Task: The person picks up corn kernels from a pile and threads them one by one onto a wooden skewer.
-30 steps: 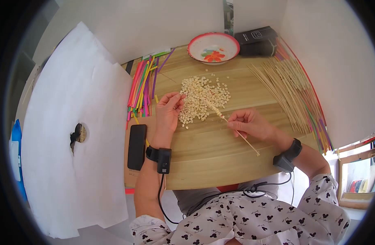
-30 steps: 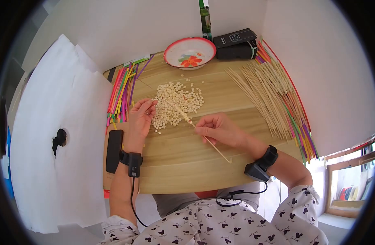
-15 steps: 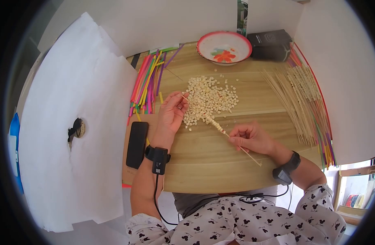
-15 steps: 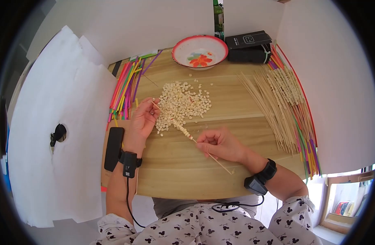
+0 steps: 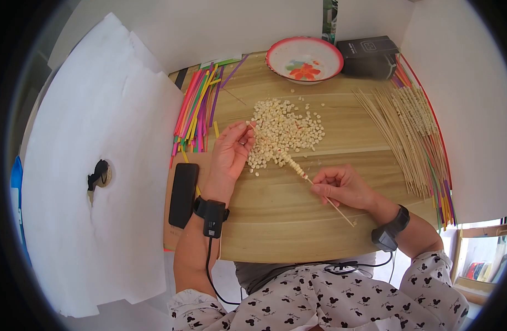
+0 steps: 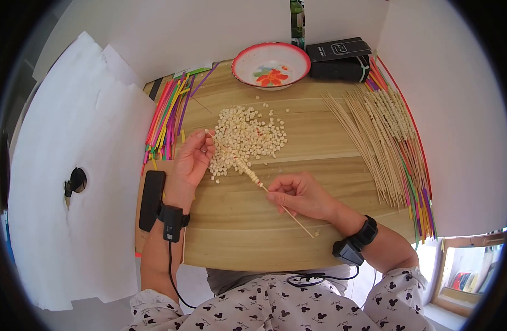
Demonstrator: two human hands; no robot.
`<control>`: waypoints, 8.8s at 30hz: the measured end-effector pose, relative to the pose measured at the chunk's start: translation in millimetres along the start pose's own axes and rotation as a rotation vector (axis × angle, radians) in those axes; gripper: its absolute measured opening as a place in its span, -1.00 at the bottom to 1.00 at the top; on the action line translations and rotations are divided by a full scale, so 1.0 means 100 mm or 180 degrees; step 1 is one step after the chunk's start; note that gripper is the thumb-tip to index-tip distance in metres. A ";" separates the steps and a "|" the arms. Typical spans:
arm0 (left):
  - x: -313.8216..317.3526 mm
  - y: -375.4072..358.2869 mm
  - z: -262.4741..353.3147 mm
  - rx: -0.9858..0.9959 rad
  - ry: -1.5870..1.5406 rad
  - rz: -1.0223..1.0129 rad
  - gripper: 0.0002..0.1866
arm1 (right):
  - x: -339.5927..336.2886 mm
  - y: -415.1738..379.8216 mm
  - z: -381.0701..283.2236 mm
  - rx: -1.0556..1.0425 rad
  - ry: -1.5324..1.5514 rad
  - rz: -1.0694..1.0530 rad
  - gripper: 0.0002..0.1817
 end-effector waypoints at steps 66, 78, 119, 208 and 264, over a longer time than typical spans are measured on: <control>0.34 -0.25 -0.30 -0.0350 0.0642 -0.0179 -0.84 | -0.02 -0.02 -0.01 -0.0254 0.0000 0.0159 -0.85; 0.39 -0.28 -0.33 -0.0401 0.0619 -0.0238 -0.84 | -0.03 -0.02 -0.01 -0.0227 -0.0014 0.0102 -0.86; 0.28 -0.08 -0.07 0.1205 0.2620 0.0303 -0.83 | -0.10 -0.01 0.00 -0.0271 -0.0048 0.0233 -0.87; 0.46 -0.31 -0.37 0.0974 0.2702 -0.0172 -0.82 | -0.09 -0.01 0.05 -0.0183 -0.0270 0.0210 -0.86; 0.54 -0.37 -0.35 0.2440 0.3845 -0.0263 -0.77 | -0.11 0.01 0.03 -0.0562 -0.0361 0.0186 -0.86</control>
Point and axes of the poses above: each hand's wrist, its own y-axis towards the middle knuckle, its own x-axis out of the palm, z = x × y, the point moved 1 cm from there along y, towards the middle knuckle, and after that the axes turned 4 degrees about -y, right-handed, at the moved point
